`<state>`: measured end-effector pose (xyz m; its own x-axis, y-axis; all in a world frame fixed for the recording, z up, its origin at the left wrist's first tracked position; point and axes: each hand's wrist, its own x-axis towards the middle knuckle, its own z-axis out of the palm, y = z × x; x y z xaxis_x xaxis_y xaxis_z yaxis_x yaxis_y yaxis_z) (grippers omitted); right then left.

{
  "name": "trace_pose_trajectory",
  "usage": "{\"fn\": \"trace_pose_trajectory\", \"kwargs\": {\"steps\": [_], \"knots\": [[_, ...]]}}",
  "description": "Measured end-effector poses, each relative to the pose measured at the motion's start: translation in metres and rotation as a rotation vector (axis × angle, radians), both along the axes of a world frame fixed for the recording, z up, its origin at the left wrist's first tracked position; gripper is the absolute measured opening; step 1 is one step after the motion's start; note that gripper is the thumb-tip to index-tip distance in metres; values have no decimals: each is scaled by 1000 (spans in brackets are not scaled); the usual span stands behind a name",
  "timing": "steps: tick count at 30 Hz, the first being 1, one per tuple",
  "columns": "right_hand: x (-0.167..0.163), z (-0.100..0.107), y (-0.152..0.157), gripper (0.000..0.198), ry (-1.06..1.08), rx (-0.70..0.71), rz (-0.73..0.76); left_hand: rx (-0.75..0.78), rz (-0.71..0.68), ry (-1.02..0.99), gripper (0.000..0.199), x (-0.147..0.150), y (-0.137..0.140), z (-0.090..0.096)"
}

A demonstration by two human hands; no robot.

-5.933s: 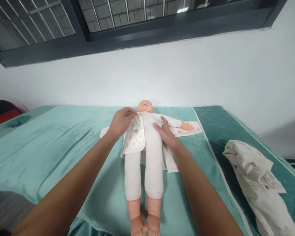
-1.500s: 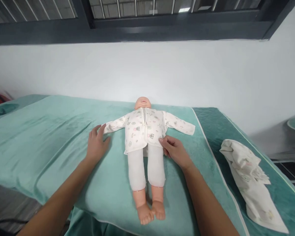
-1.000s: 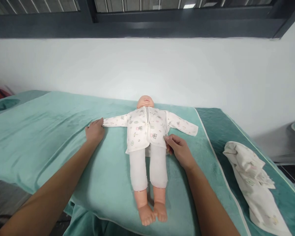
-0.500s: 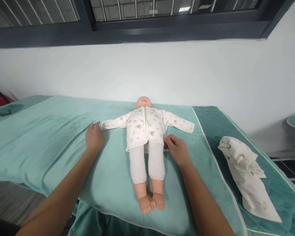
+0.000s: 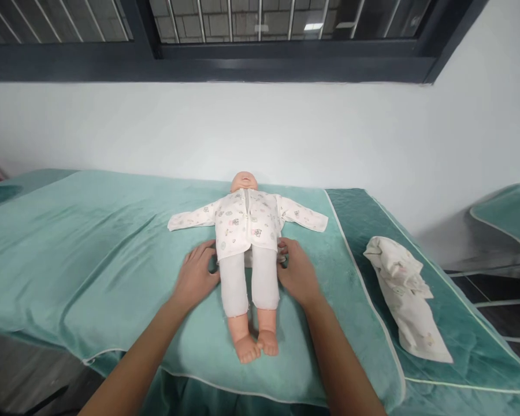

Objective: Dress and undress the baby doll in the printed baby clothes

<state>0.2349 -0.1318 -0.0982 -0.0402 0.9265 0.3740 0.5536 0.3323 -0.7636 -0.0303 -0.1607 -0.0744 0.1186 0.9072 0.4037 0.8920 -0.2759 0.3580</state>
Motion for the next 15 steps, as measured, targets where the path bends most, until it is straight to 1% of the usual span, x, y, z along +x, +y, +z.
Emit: {"fn": "trace_pose_trajectory", "kwargs": {"steps": [2,5,7,9,11,13,14,15], "knots": [[-4,3,1,38,-56,-6,-51,-1,33,25,5,2,2,1],[-5,7,4,28,-71,-3,-168,13,42,36,12,4,0,3],[-3,6,5,30,-53,12,-244,23,23,9,13,5,-4,2],[1,4,4,35,4,23,-267,17,-10,-63,12,4,-8,1],[7,2,4,40,167,26,-226,14,-30,-251,9,1,-9,-2],[13,2,6,43,468,12,-164,9,-22,-580,3,-4,-7,-3],[15,2,9,41,626,-17,-146,-12,-10,-771,4,-7,-4,-2],[16,3,13,37,756,-61,-137,-51,-4,-963,10,-10,0,-1]]}}
